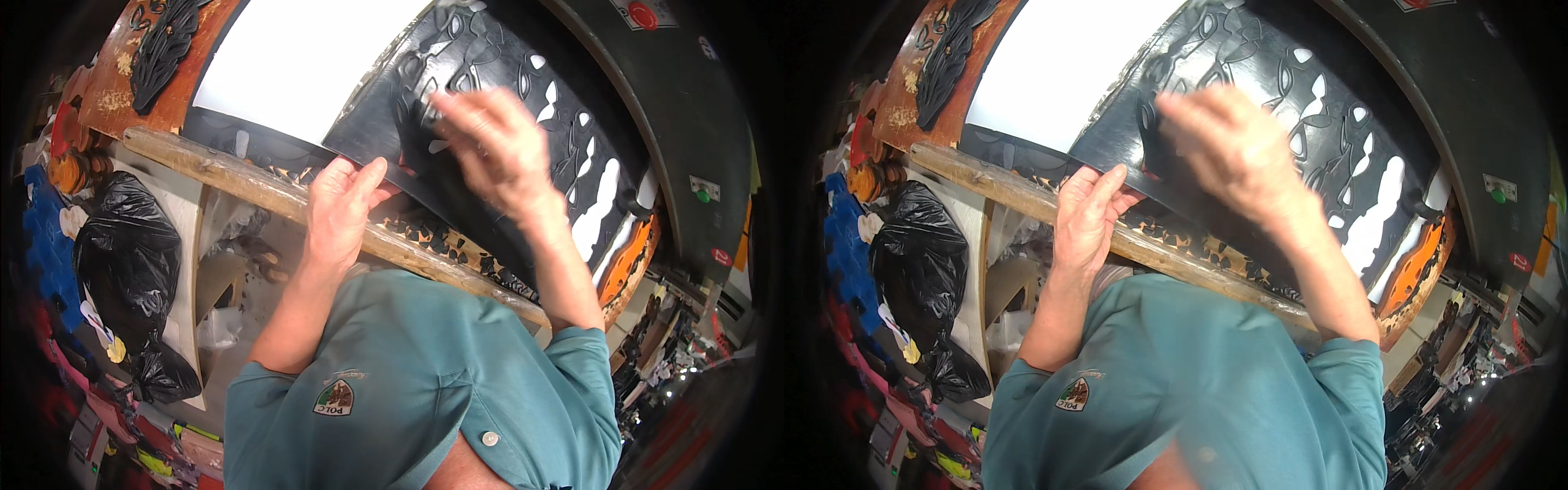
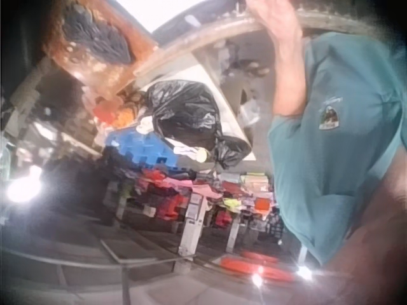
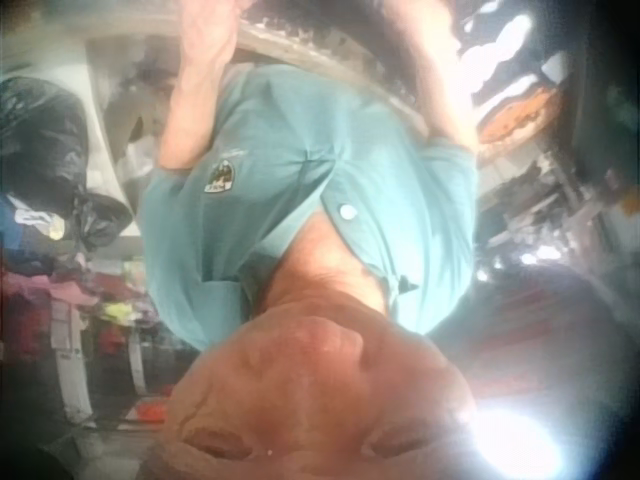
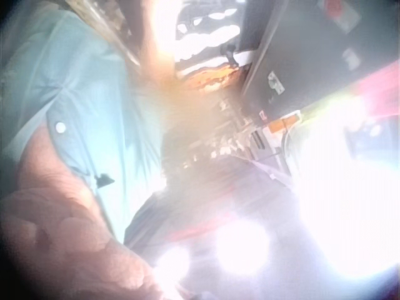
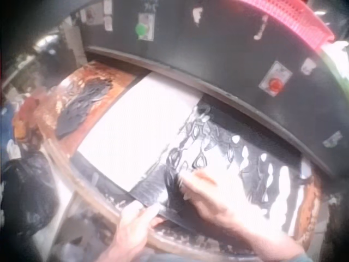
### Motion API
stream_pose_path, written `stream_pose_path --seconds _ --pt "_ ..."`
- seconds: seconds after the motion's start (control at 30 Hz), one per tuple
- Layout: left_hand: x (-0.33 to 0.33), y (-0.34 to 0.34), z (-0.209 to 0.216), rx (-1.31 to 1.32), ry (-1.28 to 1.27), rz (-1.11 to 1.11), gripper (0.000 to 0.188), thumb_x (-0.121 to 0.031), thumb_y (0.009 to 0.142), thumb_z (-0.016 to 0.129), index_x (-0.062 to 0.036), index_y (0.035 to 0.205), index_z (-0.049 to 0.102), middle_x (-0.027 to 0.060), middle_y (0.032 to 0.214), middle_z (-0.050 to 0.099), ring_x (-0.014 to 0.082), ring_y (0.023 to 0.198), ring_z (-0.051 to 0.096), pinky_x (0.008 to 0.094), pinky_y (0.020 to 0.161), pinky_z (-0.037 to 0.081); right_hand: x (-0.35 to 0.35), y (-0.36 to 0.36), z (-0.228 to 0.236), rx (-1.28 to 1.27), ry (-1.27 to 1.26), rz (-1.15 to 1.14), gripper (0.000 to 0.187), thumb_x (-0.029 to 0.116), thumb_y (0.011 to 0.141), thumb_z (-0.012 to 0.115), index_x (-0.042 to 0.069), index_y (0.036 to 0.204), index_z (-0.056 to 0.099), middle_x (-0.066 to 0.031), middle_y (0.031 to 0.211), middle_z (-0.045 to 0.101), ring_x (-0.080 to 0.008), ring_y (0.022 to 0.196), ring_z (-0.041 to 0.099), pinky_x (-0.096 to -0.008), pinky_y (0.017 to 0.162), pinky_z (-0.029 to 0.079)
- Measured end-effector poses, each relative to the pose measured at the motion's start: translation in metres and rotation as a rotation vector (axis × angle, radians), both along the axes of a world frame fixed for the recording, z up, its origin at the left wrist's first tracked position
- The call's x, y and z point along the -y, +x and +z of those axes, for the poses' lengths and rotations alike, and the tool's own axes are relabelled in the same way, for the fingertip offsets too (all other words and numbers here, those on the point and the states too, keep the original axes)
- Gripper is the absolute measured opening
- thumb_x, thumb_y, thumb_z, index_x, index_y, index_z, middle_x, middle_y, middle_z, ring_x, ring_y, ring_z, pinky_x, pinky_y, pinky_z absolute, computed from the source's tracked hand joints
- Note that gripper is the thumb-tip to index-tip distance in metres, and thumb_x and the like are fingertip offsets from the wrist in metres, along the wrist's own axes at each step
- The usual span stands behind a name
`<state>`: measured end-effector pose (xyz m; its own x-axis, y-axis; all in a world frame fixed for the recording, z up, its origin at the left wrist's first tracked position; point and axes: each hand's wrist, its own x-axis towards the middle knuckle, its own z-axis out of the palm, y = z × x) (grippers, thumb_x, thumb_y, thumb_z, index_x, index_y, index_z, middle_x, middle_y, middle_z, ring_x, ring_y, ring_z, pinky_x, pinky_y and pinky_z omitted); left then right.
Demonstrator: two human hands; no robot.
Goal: The person uses a wooden squeegee to press and peel black rubber cutouts from a heated press, then gathers the waste pieces and places them into a black plastic bag. The person ties the bag and sets it aside.
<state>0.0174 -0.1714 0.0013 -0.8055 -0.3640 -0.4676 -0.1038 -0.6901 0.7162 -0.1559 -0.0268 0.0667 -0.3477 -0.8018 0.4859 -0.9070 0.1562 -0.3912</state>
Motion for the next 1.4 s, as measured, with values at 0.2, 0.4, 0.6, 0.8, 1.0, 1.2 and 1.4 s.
stream_pose_path --seconds 0.2,0.4,0.6,0.8,1.0,1.2,1.4 --pt "-0.009 -0.004 0.008 -0.085 0.083 0.047 0.015 -0.011 0.11 0.058 0.0007 0.117 0.065 0.0159 0.115 0.074 0.0226 0.105 0.074 0.04 0.095 0.062 -0.011 0.028 -0.04 0.256 0.044 -0.012 0.04 0.017 0.088 0.081 0.002 0.124 0.072 -0.0111 0.096 0.07 -0.0299 0.084 0.067 -0.0391 0.074 0.059" --pt "0.007 0.003 0.032 0.184 -0.468 0.006 0.026 -0.01 0.109 0.062 0.0049 0.129 0.063 0.0117 0.111 0.072 0.0144 0.096 0.069 0.0291 0.085 0.059 -0.019 0.012 -0.027 1.232 -0.237 -0.392 0.024 0.027 0.104 0.073 0.003 0.107 0.079 -0.0013 0.084 0.074 -0.0068 0.074 0.063 -0.0247 0.066 0.05" --pt "-0.009 -0.01 0.08 -0.049 -0.875 0.067 0.016 -0.008 0.104 0.068 0.0038 0.114 0.07 0.0087 0.097 0.074 0.0087 0.084 0.068 0.0233 0.07 0.055 -0.03 0.0 -0.022 1.435 -0.412 -0.403 0.033 0.037 0.101 0.076 0.007 0.088 0.076 0.0019 0.077 0.068 -0.0057 0.067 0.059 -0.0222 0.061 0.045" --pt "-0.03 -0.086 0.047 -0.097 -1.06 -0.176 0.046 -0.036 0.092 0.086 0.0002 0.107 0.061 0.0146 0.084 0.068 0.0258 0.073 0.068 0.0379 0.066 0.056 -0.027 0.006 -0.026 1.583 -0.545 -0.315 0.025 0.028 0.101 0.078 0.008 0.086 0.077 0.0019 0.075 0.07 -0.0042 0.066 0.061 -0.0214 0.059 0.045" --pt "-0.03 -0.096 0.033 -0.336 -1.021 -0.214 0.041 -0.035 0.099 0.077 0.0012 0.108 0.059 0.0179 0.088 0.068 0.0357 0.079 0.069 0.0424 0.069 0.055 -0.031 0.011 -0.029 1.705 -0.73 -0.312 0.021 0.021 0.101 0.077 0.008 0.084 0.076 0.0025 0.076 0.07 -0.0046 0.066 0.061 -0.0223 0.058 0.045" --pt "-0.023 -0.104 0.03 -0.452 -0.967 -0.229 0.036 -0.035 0.105 0.068 -0.0004 0.109 0.062 0.0198 0.088 0.069 0.0376 0.077 0.067 0.043 0.068 0.054 -0.026 0.012 -0.028 1.588 -0.713 -0.332 0.023 0.023 0.101 0.077 0.008 0.084 0.075 0.0035 0.073 0.066 -0.0058 0.064 0.055 -0.0241 0.059 0.043" --pt "-0.017 -0.105 0.026 -0.344 -0.907 -0.299 0.035 -0.03 0.11 0.061 0.0023 0.097 0.063 0.0207 0.081 0.066 0.037 0.07 0.066 0.0428 0.063 0.052 -0.026 0.009 -0.029 1.577 -0.683 -0.337 0.024 0.023 0.101 0.077 0.008 0.082 0.074 0.0039 0.073 0.066 -0.0052 0.064 0.055 -0.0232 0.062 0.045"
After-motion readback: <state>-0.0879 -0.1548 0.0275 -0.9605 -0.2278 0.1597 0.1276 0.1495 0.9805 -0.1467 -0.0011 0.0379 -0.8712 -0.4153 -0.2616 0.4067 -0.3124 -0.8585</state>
